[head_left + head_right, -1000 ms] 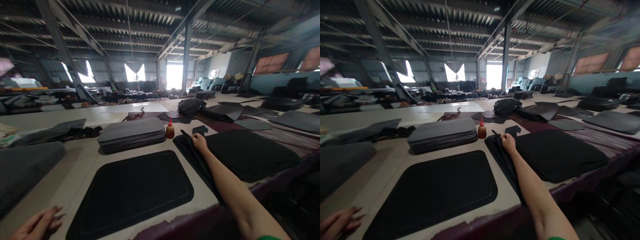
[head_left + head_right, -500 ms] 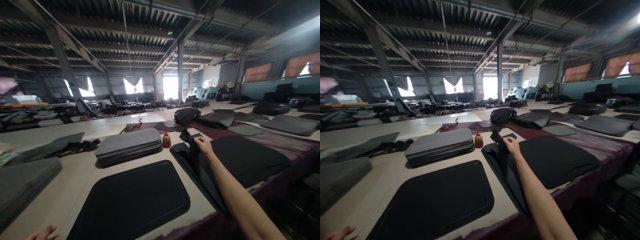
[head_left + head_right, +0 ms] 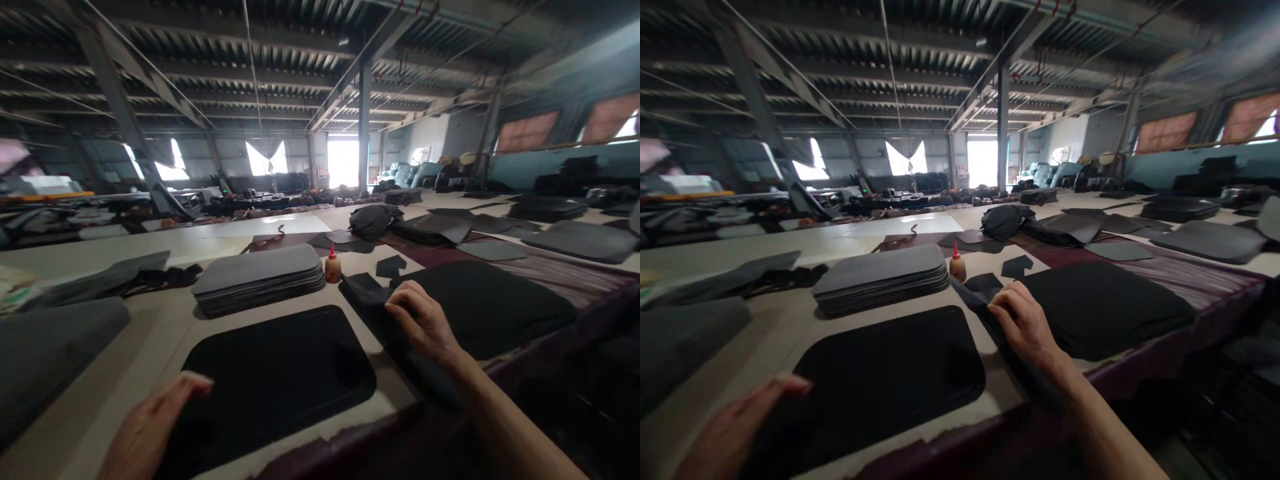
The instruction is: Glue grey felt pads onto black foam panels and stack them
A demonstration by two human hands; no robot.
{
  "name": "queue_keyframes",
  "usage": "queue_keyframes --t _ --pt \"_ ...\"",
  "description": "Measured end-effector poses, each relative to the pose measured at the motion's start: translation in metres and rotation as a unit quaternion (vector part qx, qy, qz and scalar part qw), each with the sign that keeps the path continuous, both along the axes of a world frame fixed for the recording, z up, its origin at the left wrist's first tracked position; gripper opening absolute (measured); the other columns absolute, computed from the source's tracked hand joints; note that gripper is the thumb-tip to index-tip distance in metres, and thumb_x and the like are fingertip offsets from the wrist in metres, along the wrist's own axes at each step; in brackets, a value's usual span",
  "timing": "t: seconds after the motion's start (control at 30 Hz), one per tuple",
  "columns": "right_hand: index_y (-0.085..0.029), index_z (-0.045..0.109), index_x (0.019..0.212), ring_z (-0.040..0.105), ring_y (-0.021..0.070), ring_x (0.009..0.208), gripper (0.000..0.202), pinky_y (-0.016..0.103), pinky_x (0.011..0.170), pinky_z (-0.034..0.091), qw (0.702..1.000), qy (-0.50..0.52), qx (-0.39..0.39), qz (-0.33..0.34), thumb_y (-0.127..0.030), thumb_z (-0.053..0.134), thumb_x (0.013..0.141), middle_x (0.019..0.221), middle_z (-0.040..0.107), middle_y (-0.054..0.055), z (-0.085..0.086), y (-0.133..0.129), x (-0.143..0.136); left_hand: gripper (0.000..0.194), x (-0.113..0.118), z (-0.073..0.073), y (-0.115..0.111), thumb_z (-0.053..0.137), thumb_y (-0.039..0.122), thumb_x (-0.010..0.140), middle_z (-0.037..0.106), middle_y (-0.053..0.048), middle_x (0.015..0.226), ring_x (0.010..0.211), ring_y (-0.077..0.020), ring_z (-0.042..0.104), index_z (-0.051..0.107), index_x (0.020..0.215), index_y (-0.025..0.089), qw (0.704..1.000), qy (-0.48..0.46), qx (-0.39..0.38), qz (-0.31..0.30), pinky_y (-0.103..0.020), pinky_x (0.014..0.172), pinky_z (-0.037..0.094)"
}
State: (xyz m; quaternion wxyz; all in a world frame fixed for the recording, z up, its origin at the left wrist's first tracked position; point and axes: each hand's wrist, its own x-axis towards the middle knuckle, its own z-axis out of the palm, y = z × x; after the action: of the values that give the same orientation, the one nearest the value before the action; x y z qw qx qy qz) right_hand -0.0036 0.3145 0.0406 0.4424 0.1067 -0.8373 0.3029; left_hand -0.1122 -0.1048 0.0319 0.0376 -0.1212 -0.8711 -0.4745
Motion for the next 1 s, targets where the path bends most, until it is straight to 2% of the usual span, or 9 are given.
queue_keyframes --t 0.07,0.17,0.27,0.37,0.53,0.6,0.7,0.83,1.0 --pt "-0.021 0.057 0.087 0.049 0.0193 0.078 0.011 0.034 0.071 0.041 0.997 0.017 0.071 0.022 -0.021 0.053 0.097 0.082 0.055 0.004 0.000 -0.025 0.011 0.071 0.010 -0.002 0.037 0.041 0.081 0.083 0.072 -0.010 0.109 0.111 -0.0335 0.061 0.073 0.097 0.019 0.983 -0.089 0.078 -0.139 -0.047 0.107 0.042" --pt "-0.020 0.054 0.090 0.045 0.0180 0.073 0.011 0.035 0.068 0.038 0.987 0.015 0.150 0.057 -0.013 0.050 0.097 0.079 0.054 0.003 -0.013 -0.054 0.022 0.080 0.025 -0.002 0.090 0.032 0.081 0.086 0.067 -0.015 0.122 0.120 -0.0323 0.057 0.068 0.116 0.016 0.922 -0.214 0.211 -0.243 -0.047 0.105 0.042" --pt "-0.019 0.052 0.091 0.043 0.0173 0.071 0.012 0.035 0.066 0.035 0.978 0.000 0.194 0.075 -0.009 0.049 0.096 0.079 0.055 0.003 -0.034 -0.073 0.031 0.066 0.037 -0.003 0.122 0.045 0.070 0.091 0.068 -0.015 0.117 0.109 -0.0288 0.062 0.064 0.120 0.015 0.873 -0.297 0.246 -0.297 -0.043 0.096 0.047" --pt "-0.019 0.052 0.092 0.043 0.0175 0.070 0.012 0.035 0.064 0.035 0.974 -0.021 0.215 0.071 -0.008 0.048 0.096 0.080 0.057 0.004 -0.052 -0.081 0.037 0.048 0.047 -0.007 0.141 0.068 0.054 0.085 0.071 -0.011 0.098 0.087 -0.0232 0.065 0.067 0.108 0.012 0.873 -0.312 0.235 -0.291 -0.034 0.082 0.050" --pt "-0.020 0.056 0.103 0.053 0.0209 0.080 0.013 0.037 0.071 0.046 0.983 -0.049 0.171 0.035 -0.012 0.051 0.094 0.091 0.060 0.007 -0.062 -0.064 0.038 0.035 0.055 -0.011 0.160 0.069 0.046 0.084 0.068 -0.005 0.085 0.080 -0.0199 0.061 0.067 0.092 0.013 0.914 -0.235 0.210 -0.256 -0.029 0.076 0.049" --pt "-0.021 0.054 0.118 0.056 0.0248 0.100 0.029 0.041 0.084 0.050 0.991 -0.060 0.117 0.013 -0.012 0.053 0.091 0.109 0.059 0.011 -0.063 -0.048 0.039 0.033 0.059 -0.009 0.160 0.063 0.046 0.089 0.068 -0.004 0.089 0.084 -0.0203 0.060 0.067 0.097 0.014 0.921 -0.190 0.185 -0.285 -0.029 0.078 0.049" --pt "-0.023 0.047 0.133 0.050 0.0296 0.120 0.050 0.050 0.099 0.047 0.995 -0.070 0.063 -0.022 -0.012 0.051 0.084 0.129 0.051 0.013 -0.068 -0.021 0.043 0.030 0.069 -0.003 0.155 0.054 0.043 0.096 0.068 -0.004 0.093 0.086 -0.0201 0.061 0.066 0.102 0.016 0.920 -0.109 0.115 -0.357 -0.027 0.079 0.049" --pt "-0.026 0.045 0.137 0.045 0.0304 0.126 0.063 0.055 0.105 0.041 0.991 -0.078 0.051 -0.099 -0.008 0.047 0.076 0.135 0.049 0.011 -0.085 0.005 0.049 0.023 0.083 -0.003 0.152 0.048 0.029 0.099 0.069 -0.007 0.107 0.098 -0.0193 0.064 0.065 0.109 0.018 0.891 0.019 0.055 -0.450 -0.026 0.091 0.049" --pt "-0.030 0.058 0.128 0.043 0.0315 0.125 0.045 0.055 0.104 0.041 0.976 -0.113 0.099 -0.156 -0.015 0.053 0.086 0.137 0.048 0.009 -0.102 0.025 0.058 0.025 0.087 -0.022 0.153 0.052 0.018 0.092 0.065 -0.011 0.128 0.115 -0.0228 0.063 0.064 0.114 0.019 0.822 0.173 0.014 -0.543 -0.030 0.100 0.048"
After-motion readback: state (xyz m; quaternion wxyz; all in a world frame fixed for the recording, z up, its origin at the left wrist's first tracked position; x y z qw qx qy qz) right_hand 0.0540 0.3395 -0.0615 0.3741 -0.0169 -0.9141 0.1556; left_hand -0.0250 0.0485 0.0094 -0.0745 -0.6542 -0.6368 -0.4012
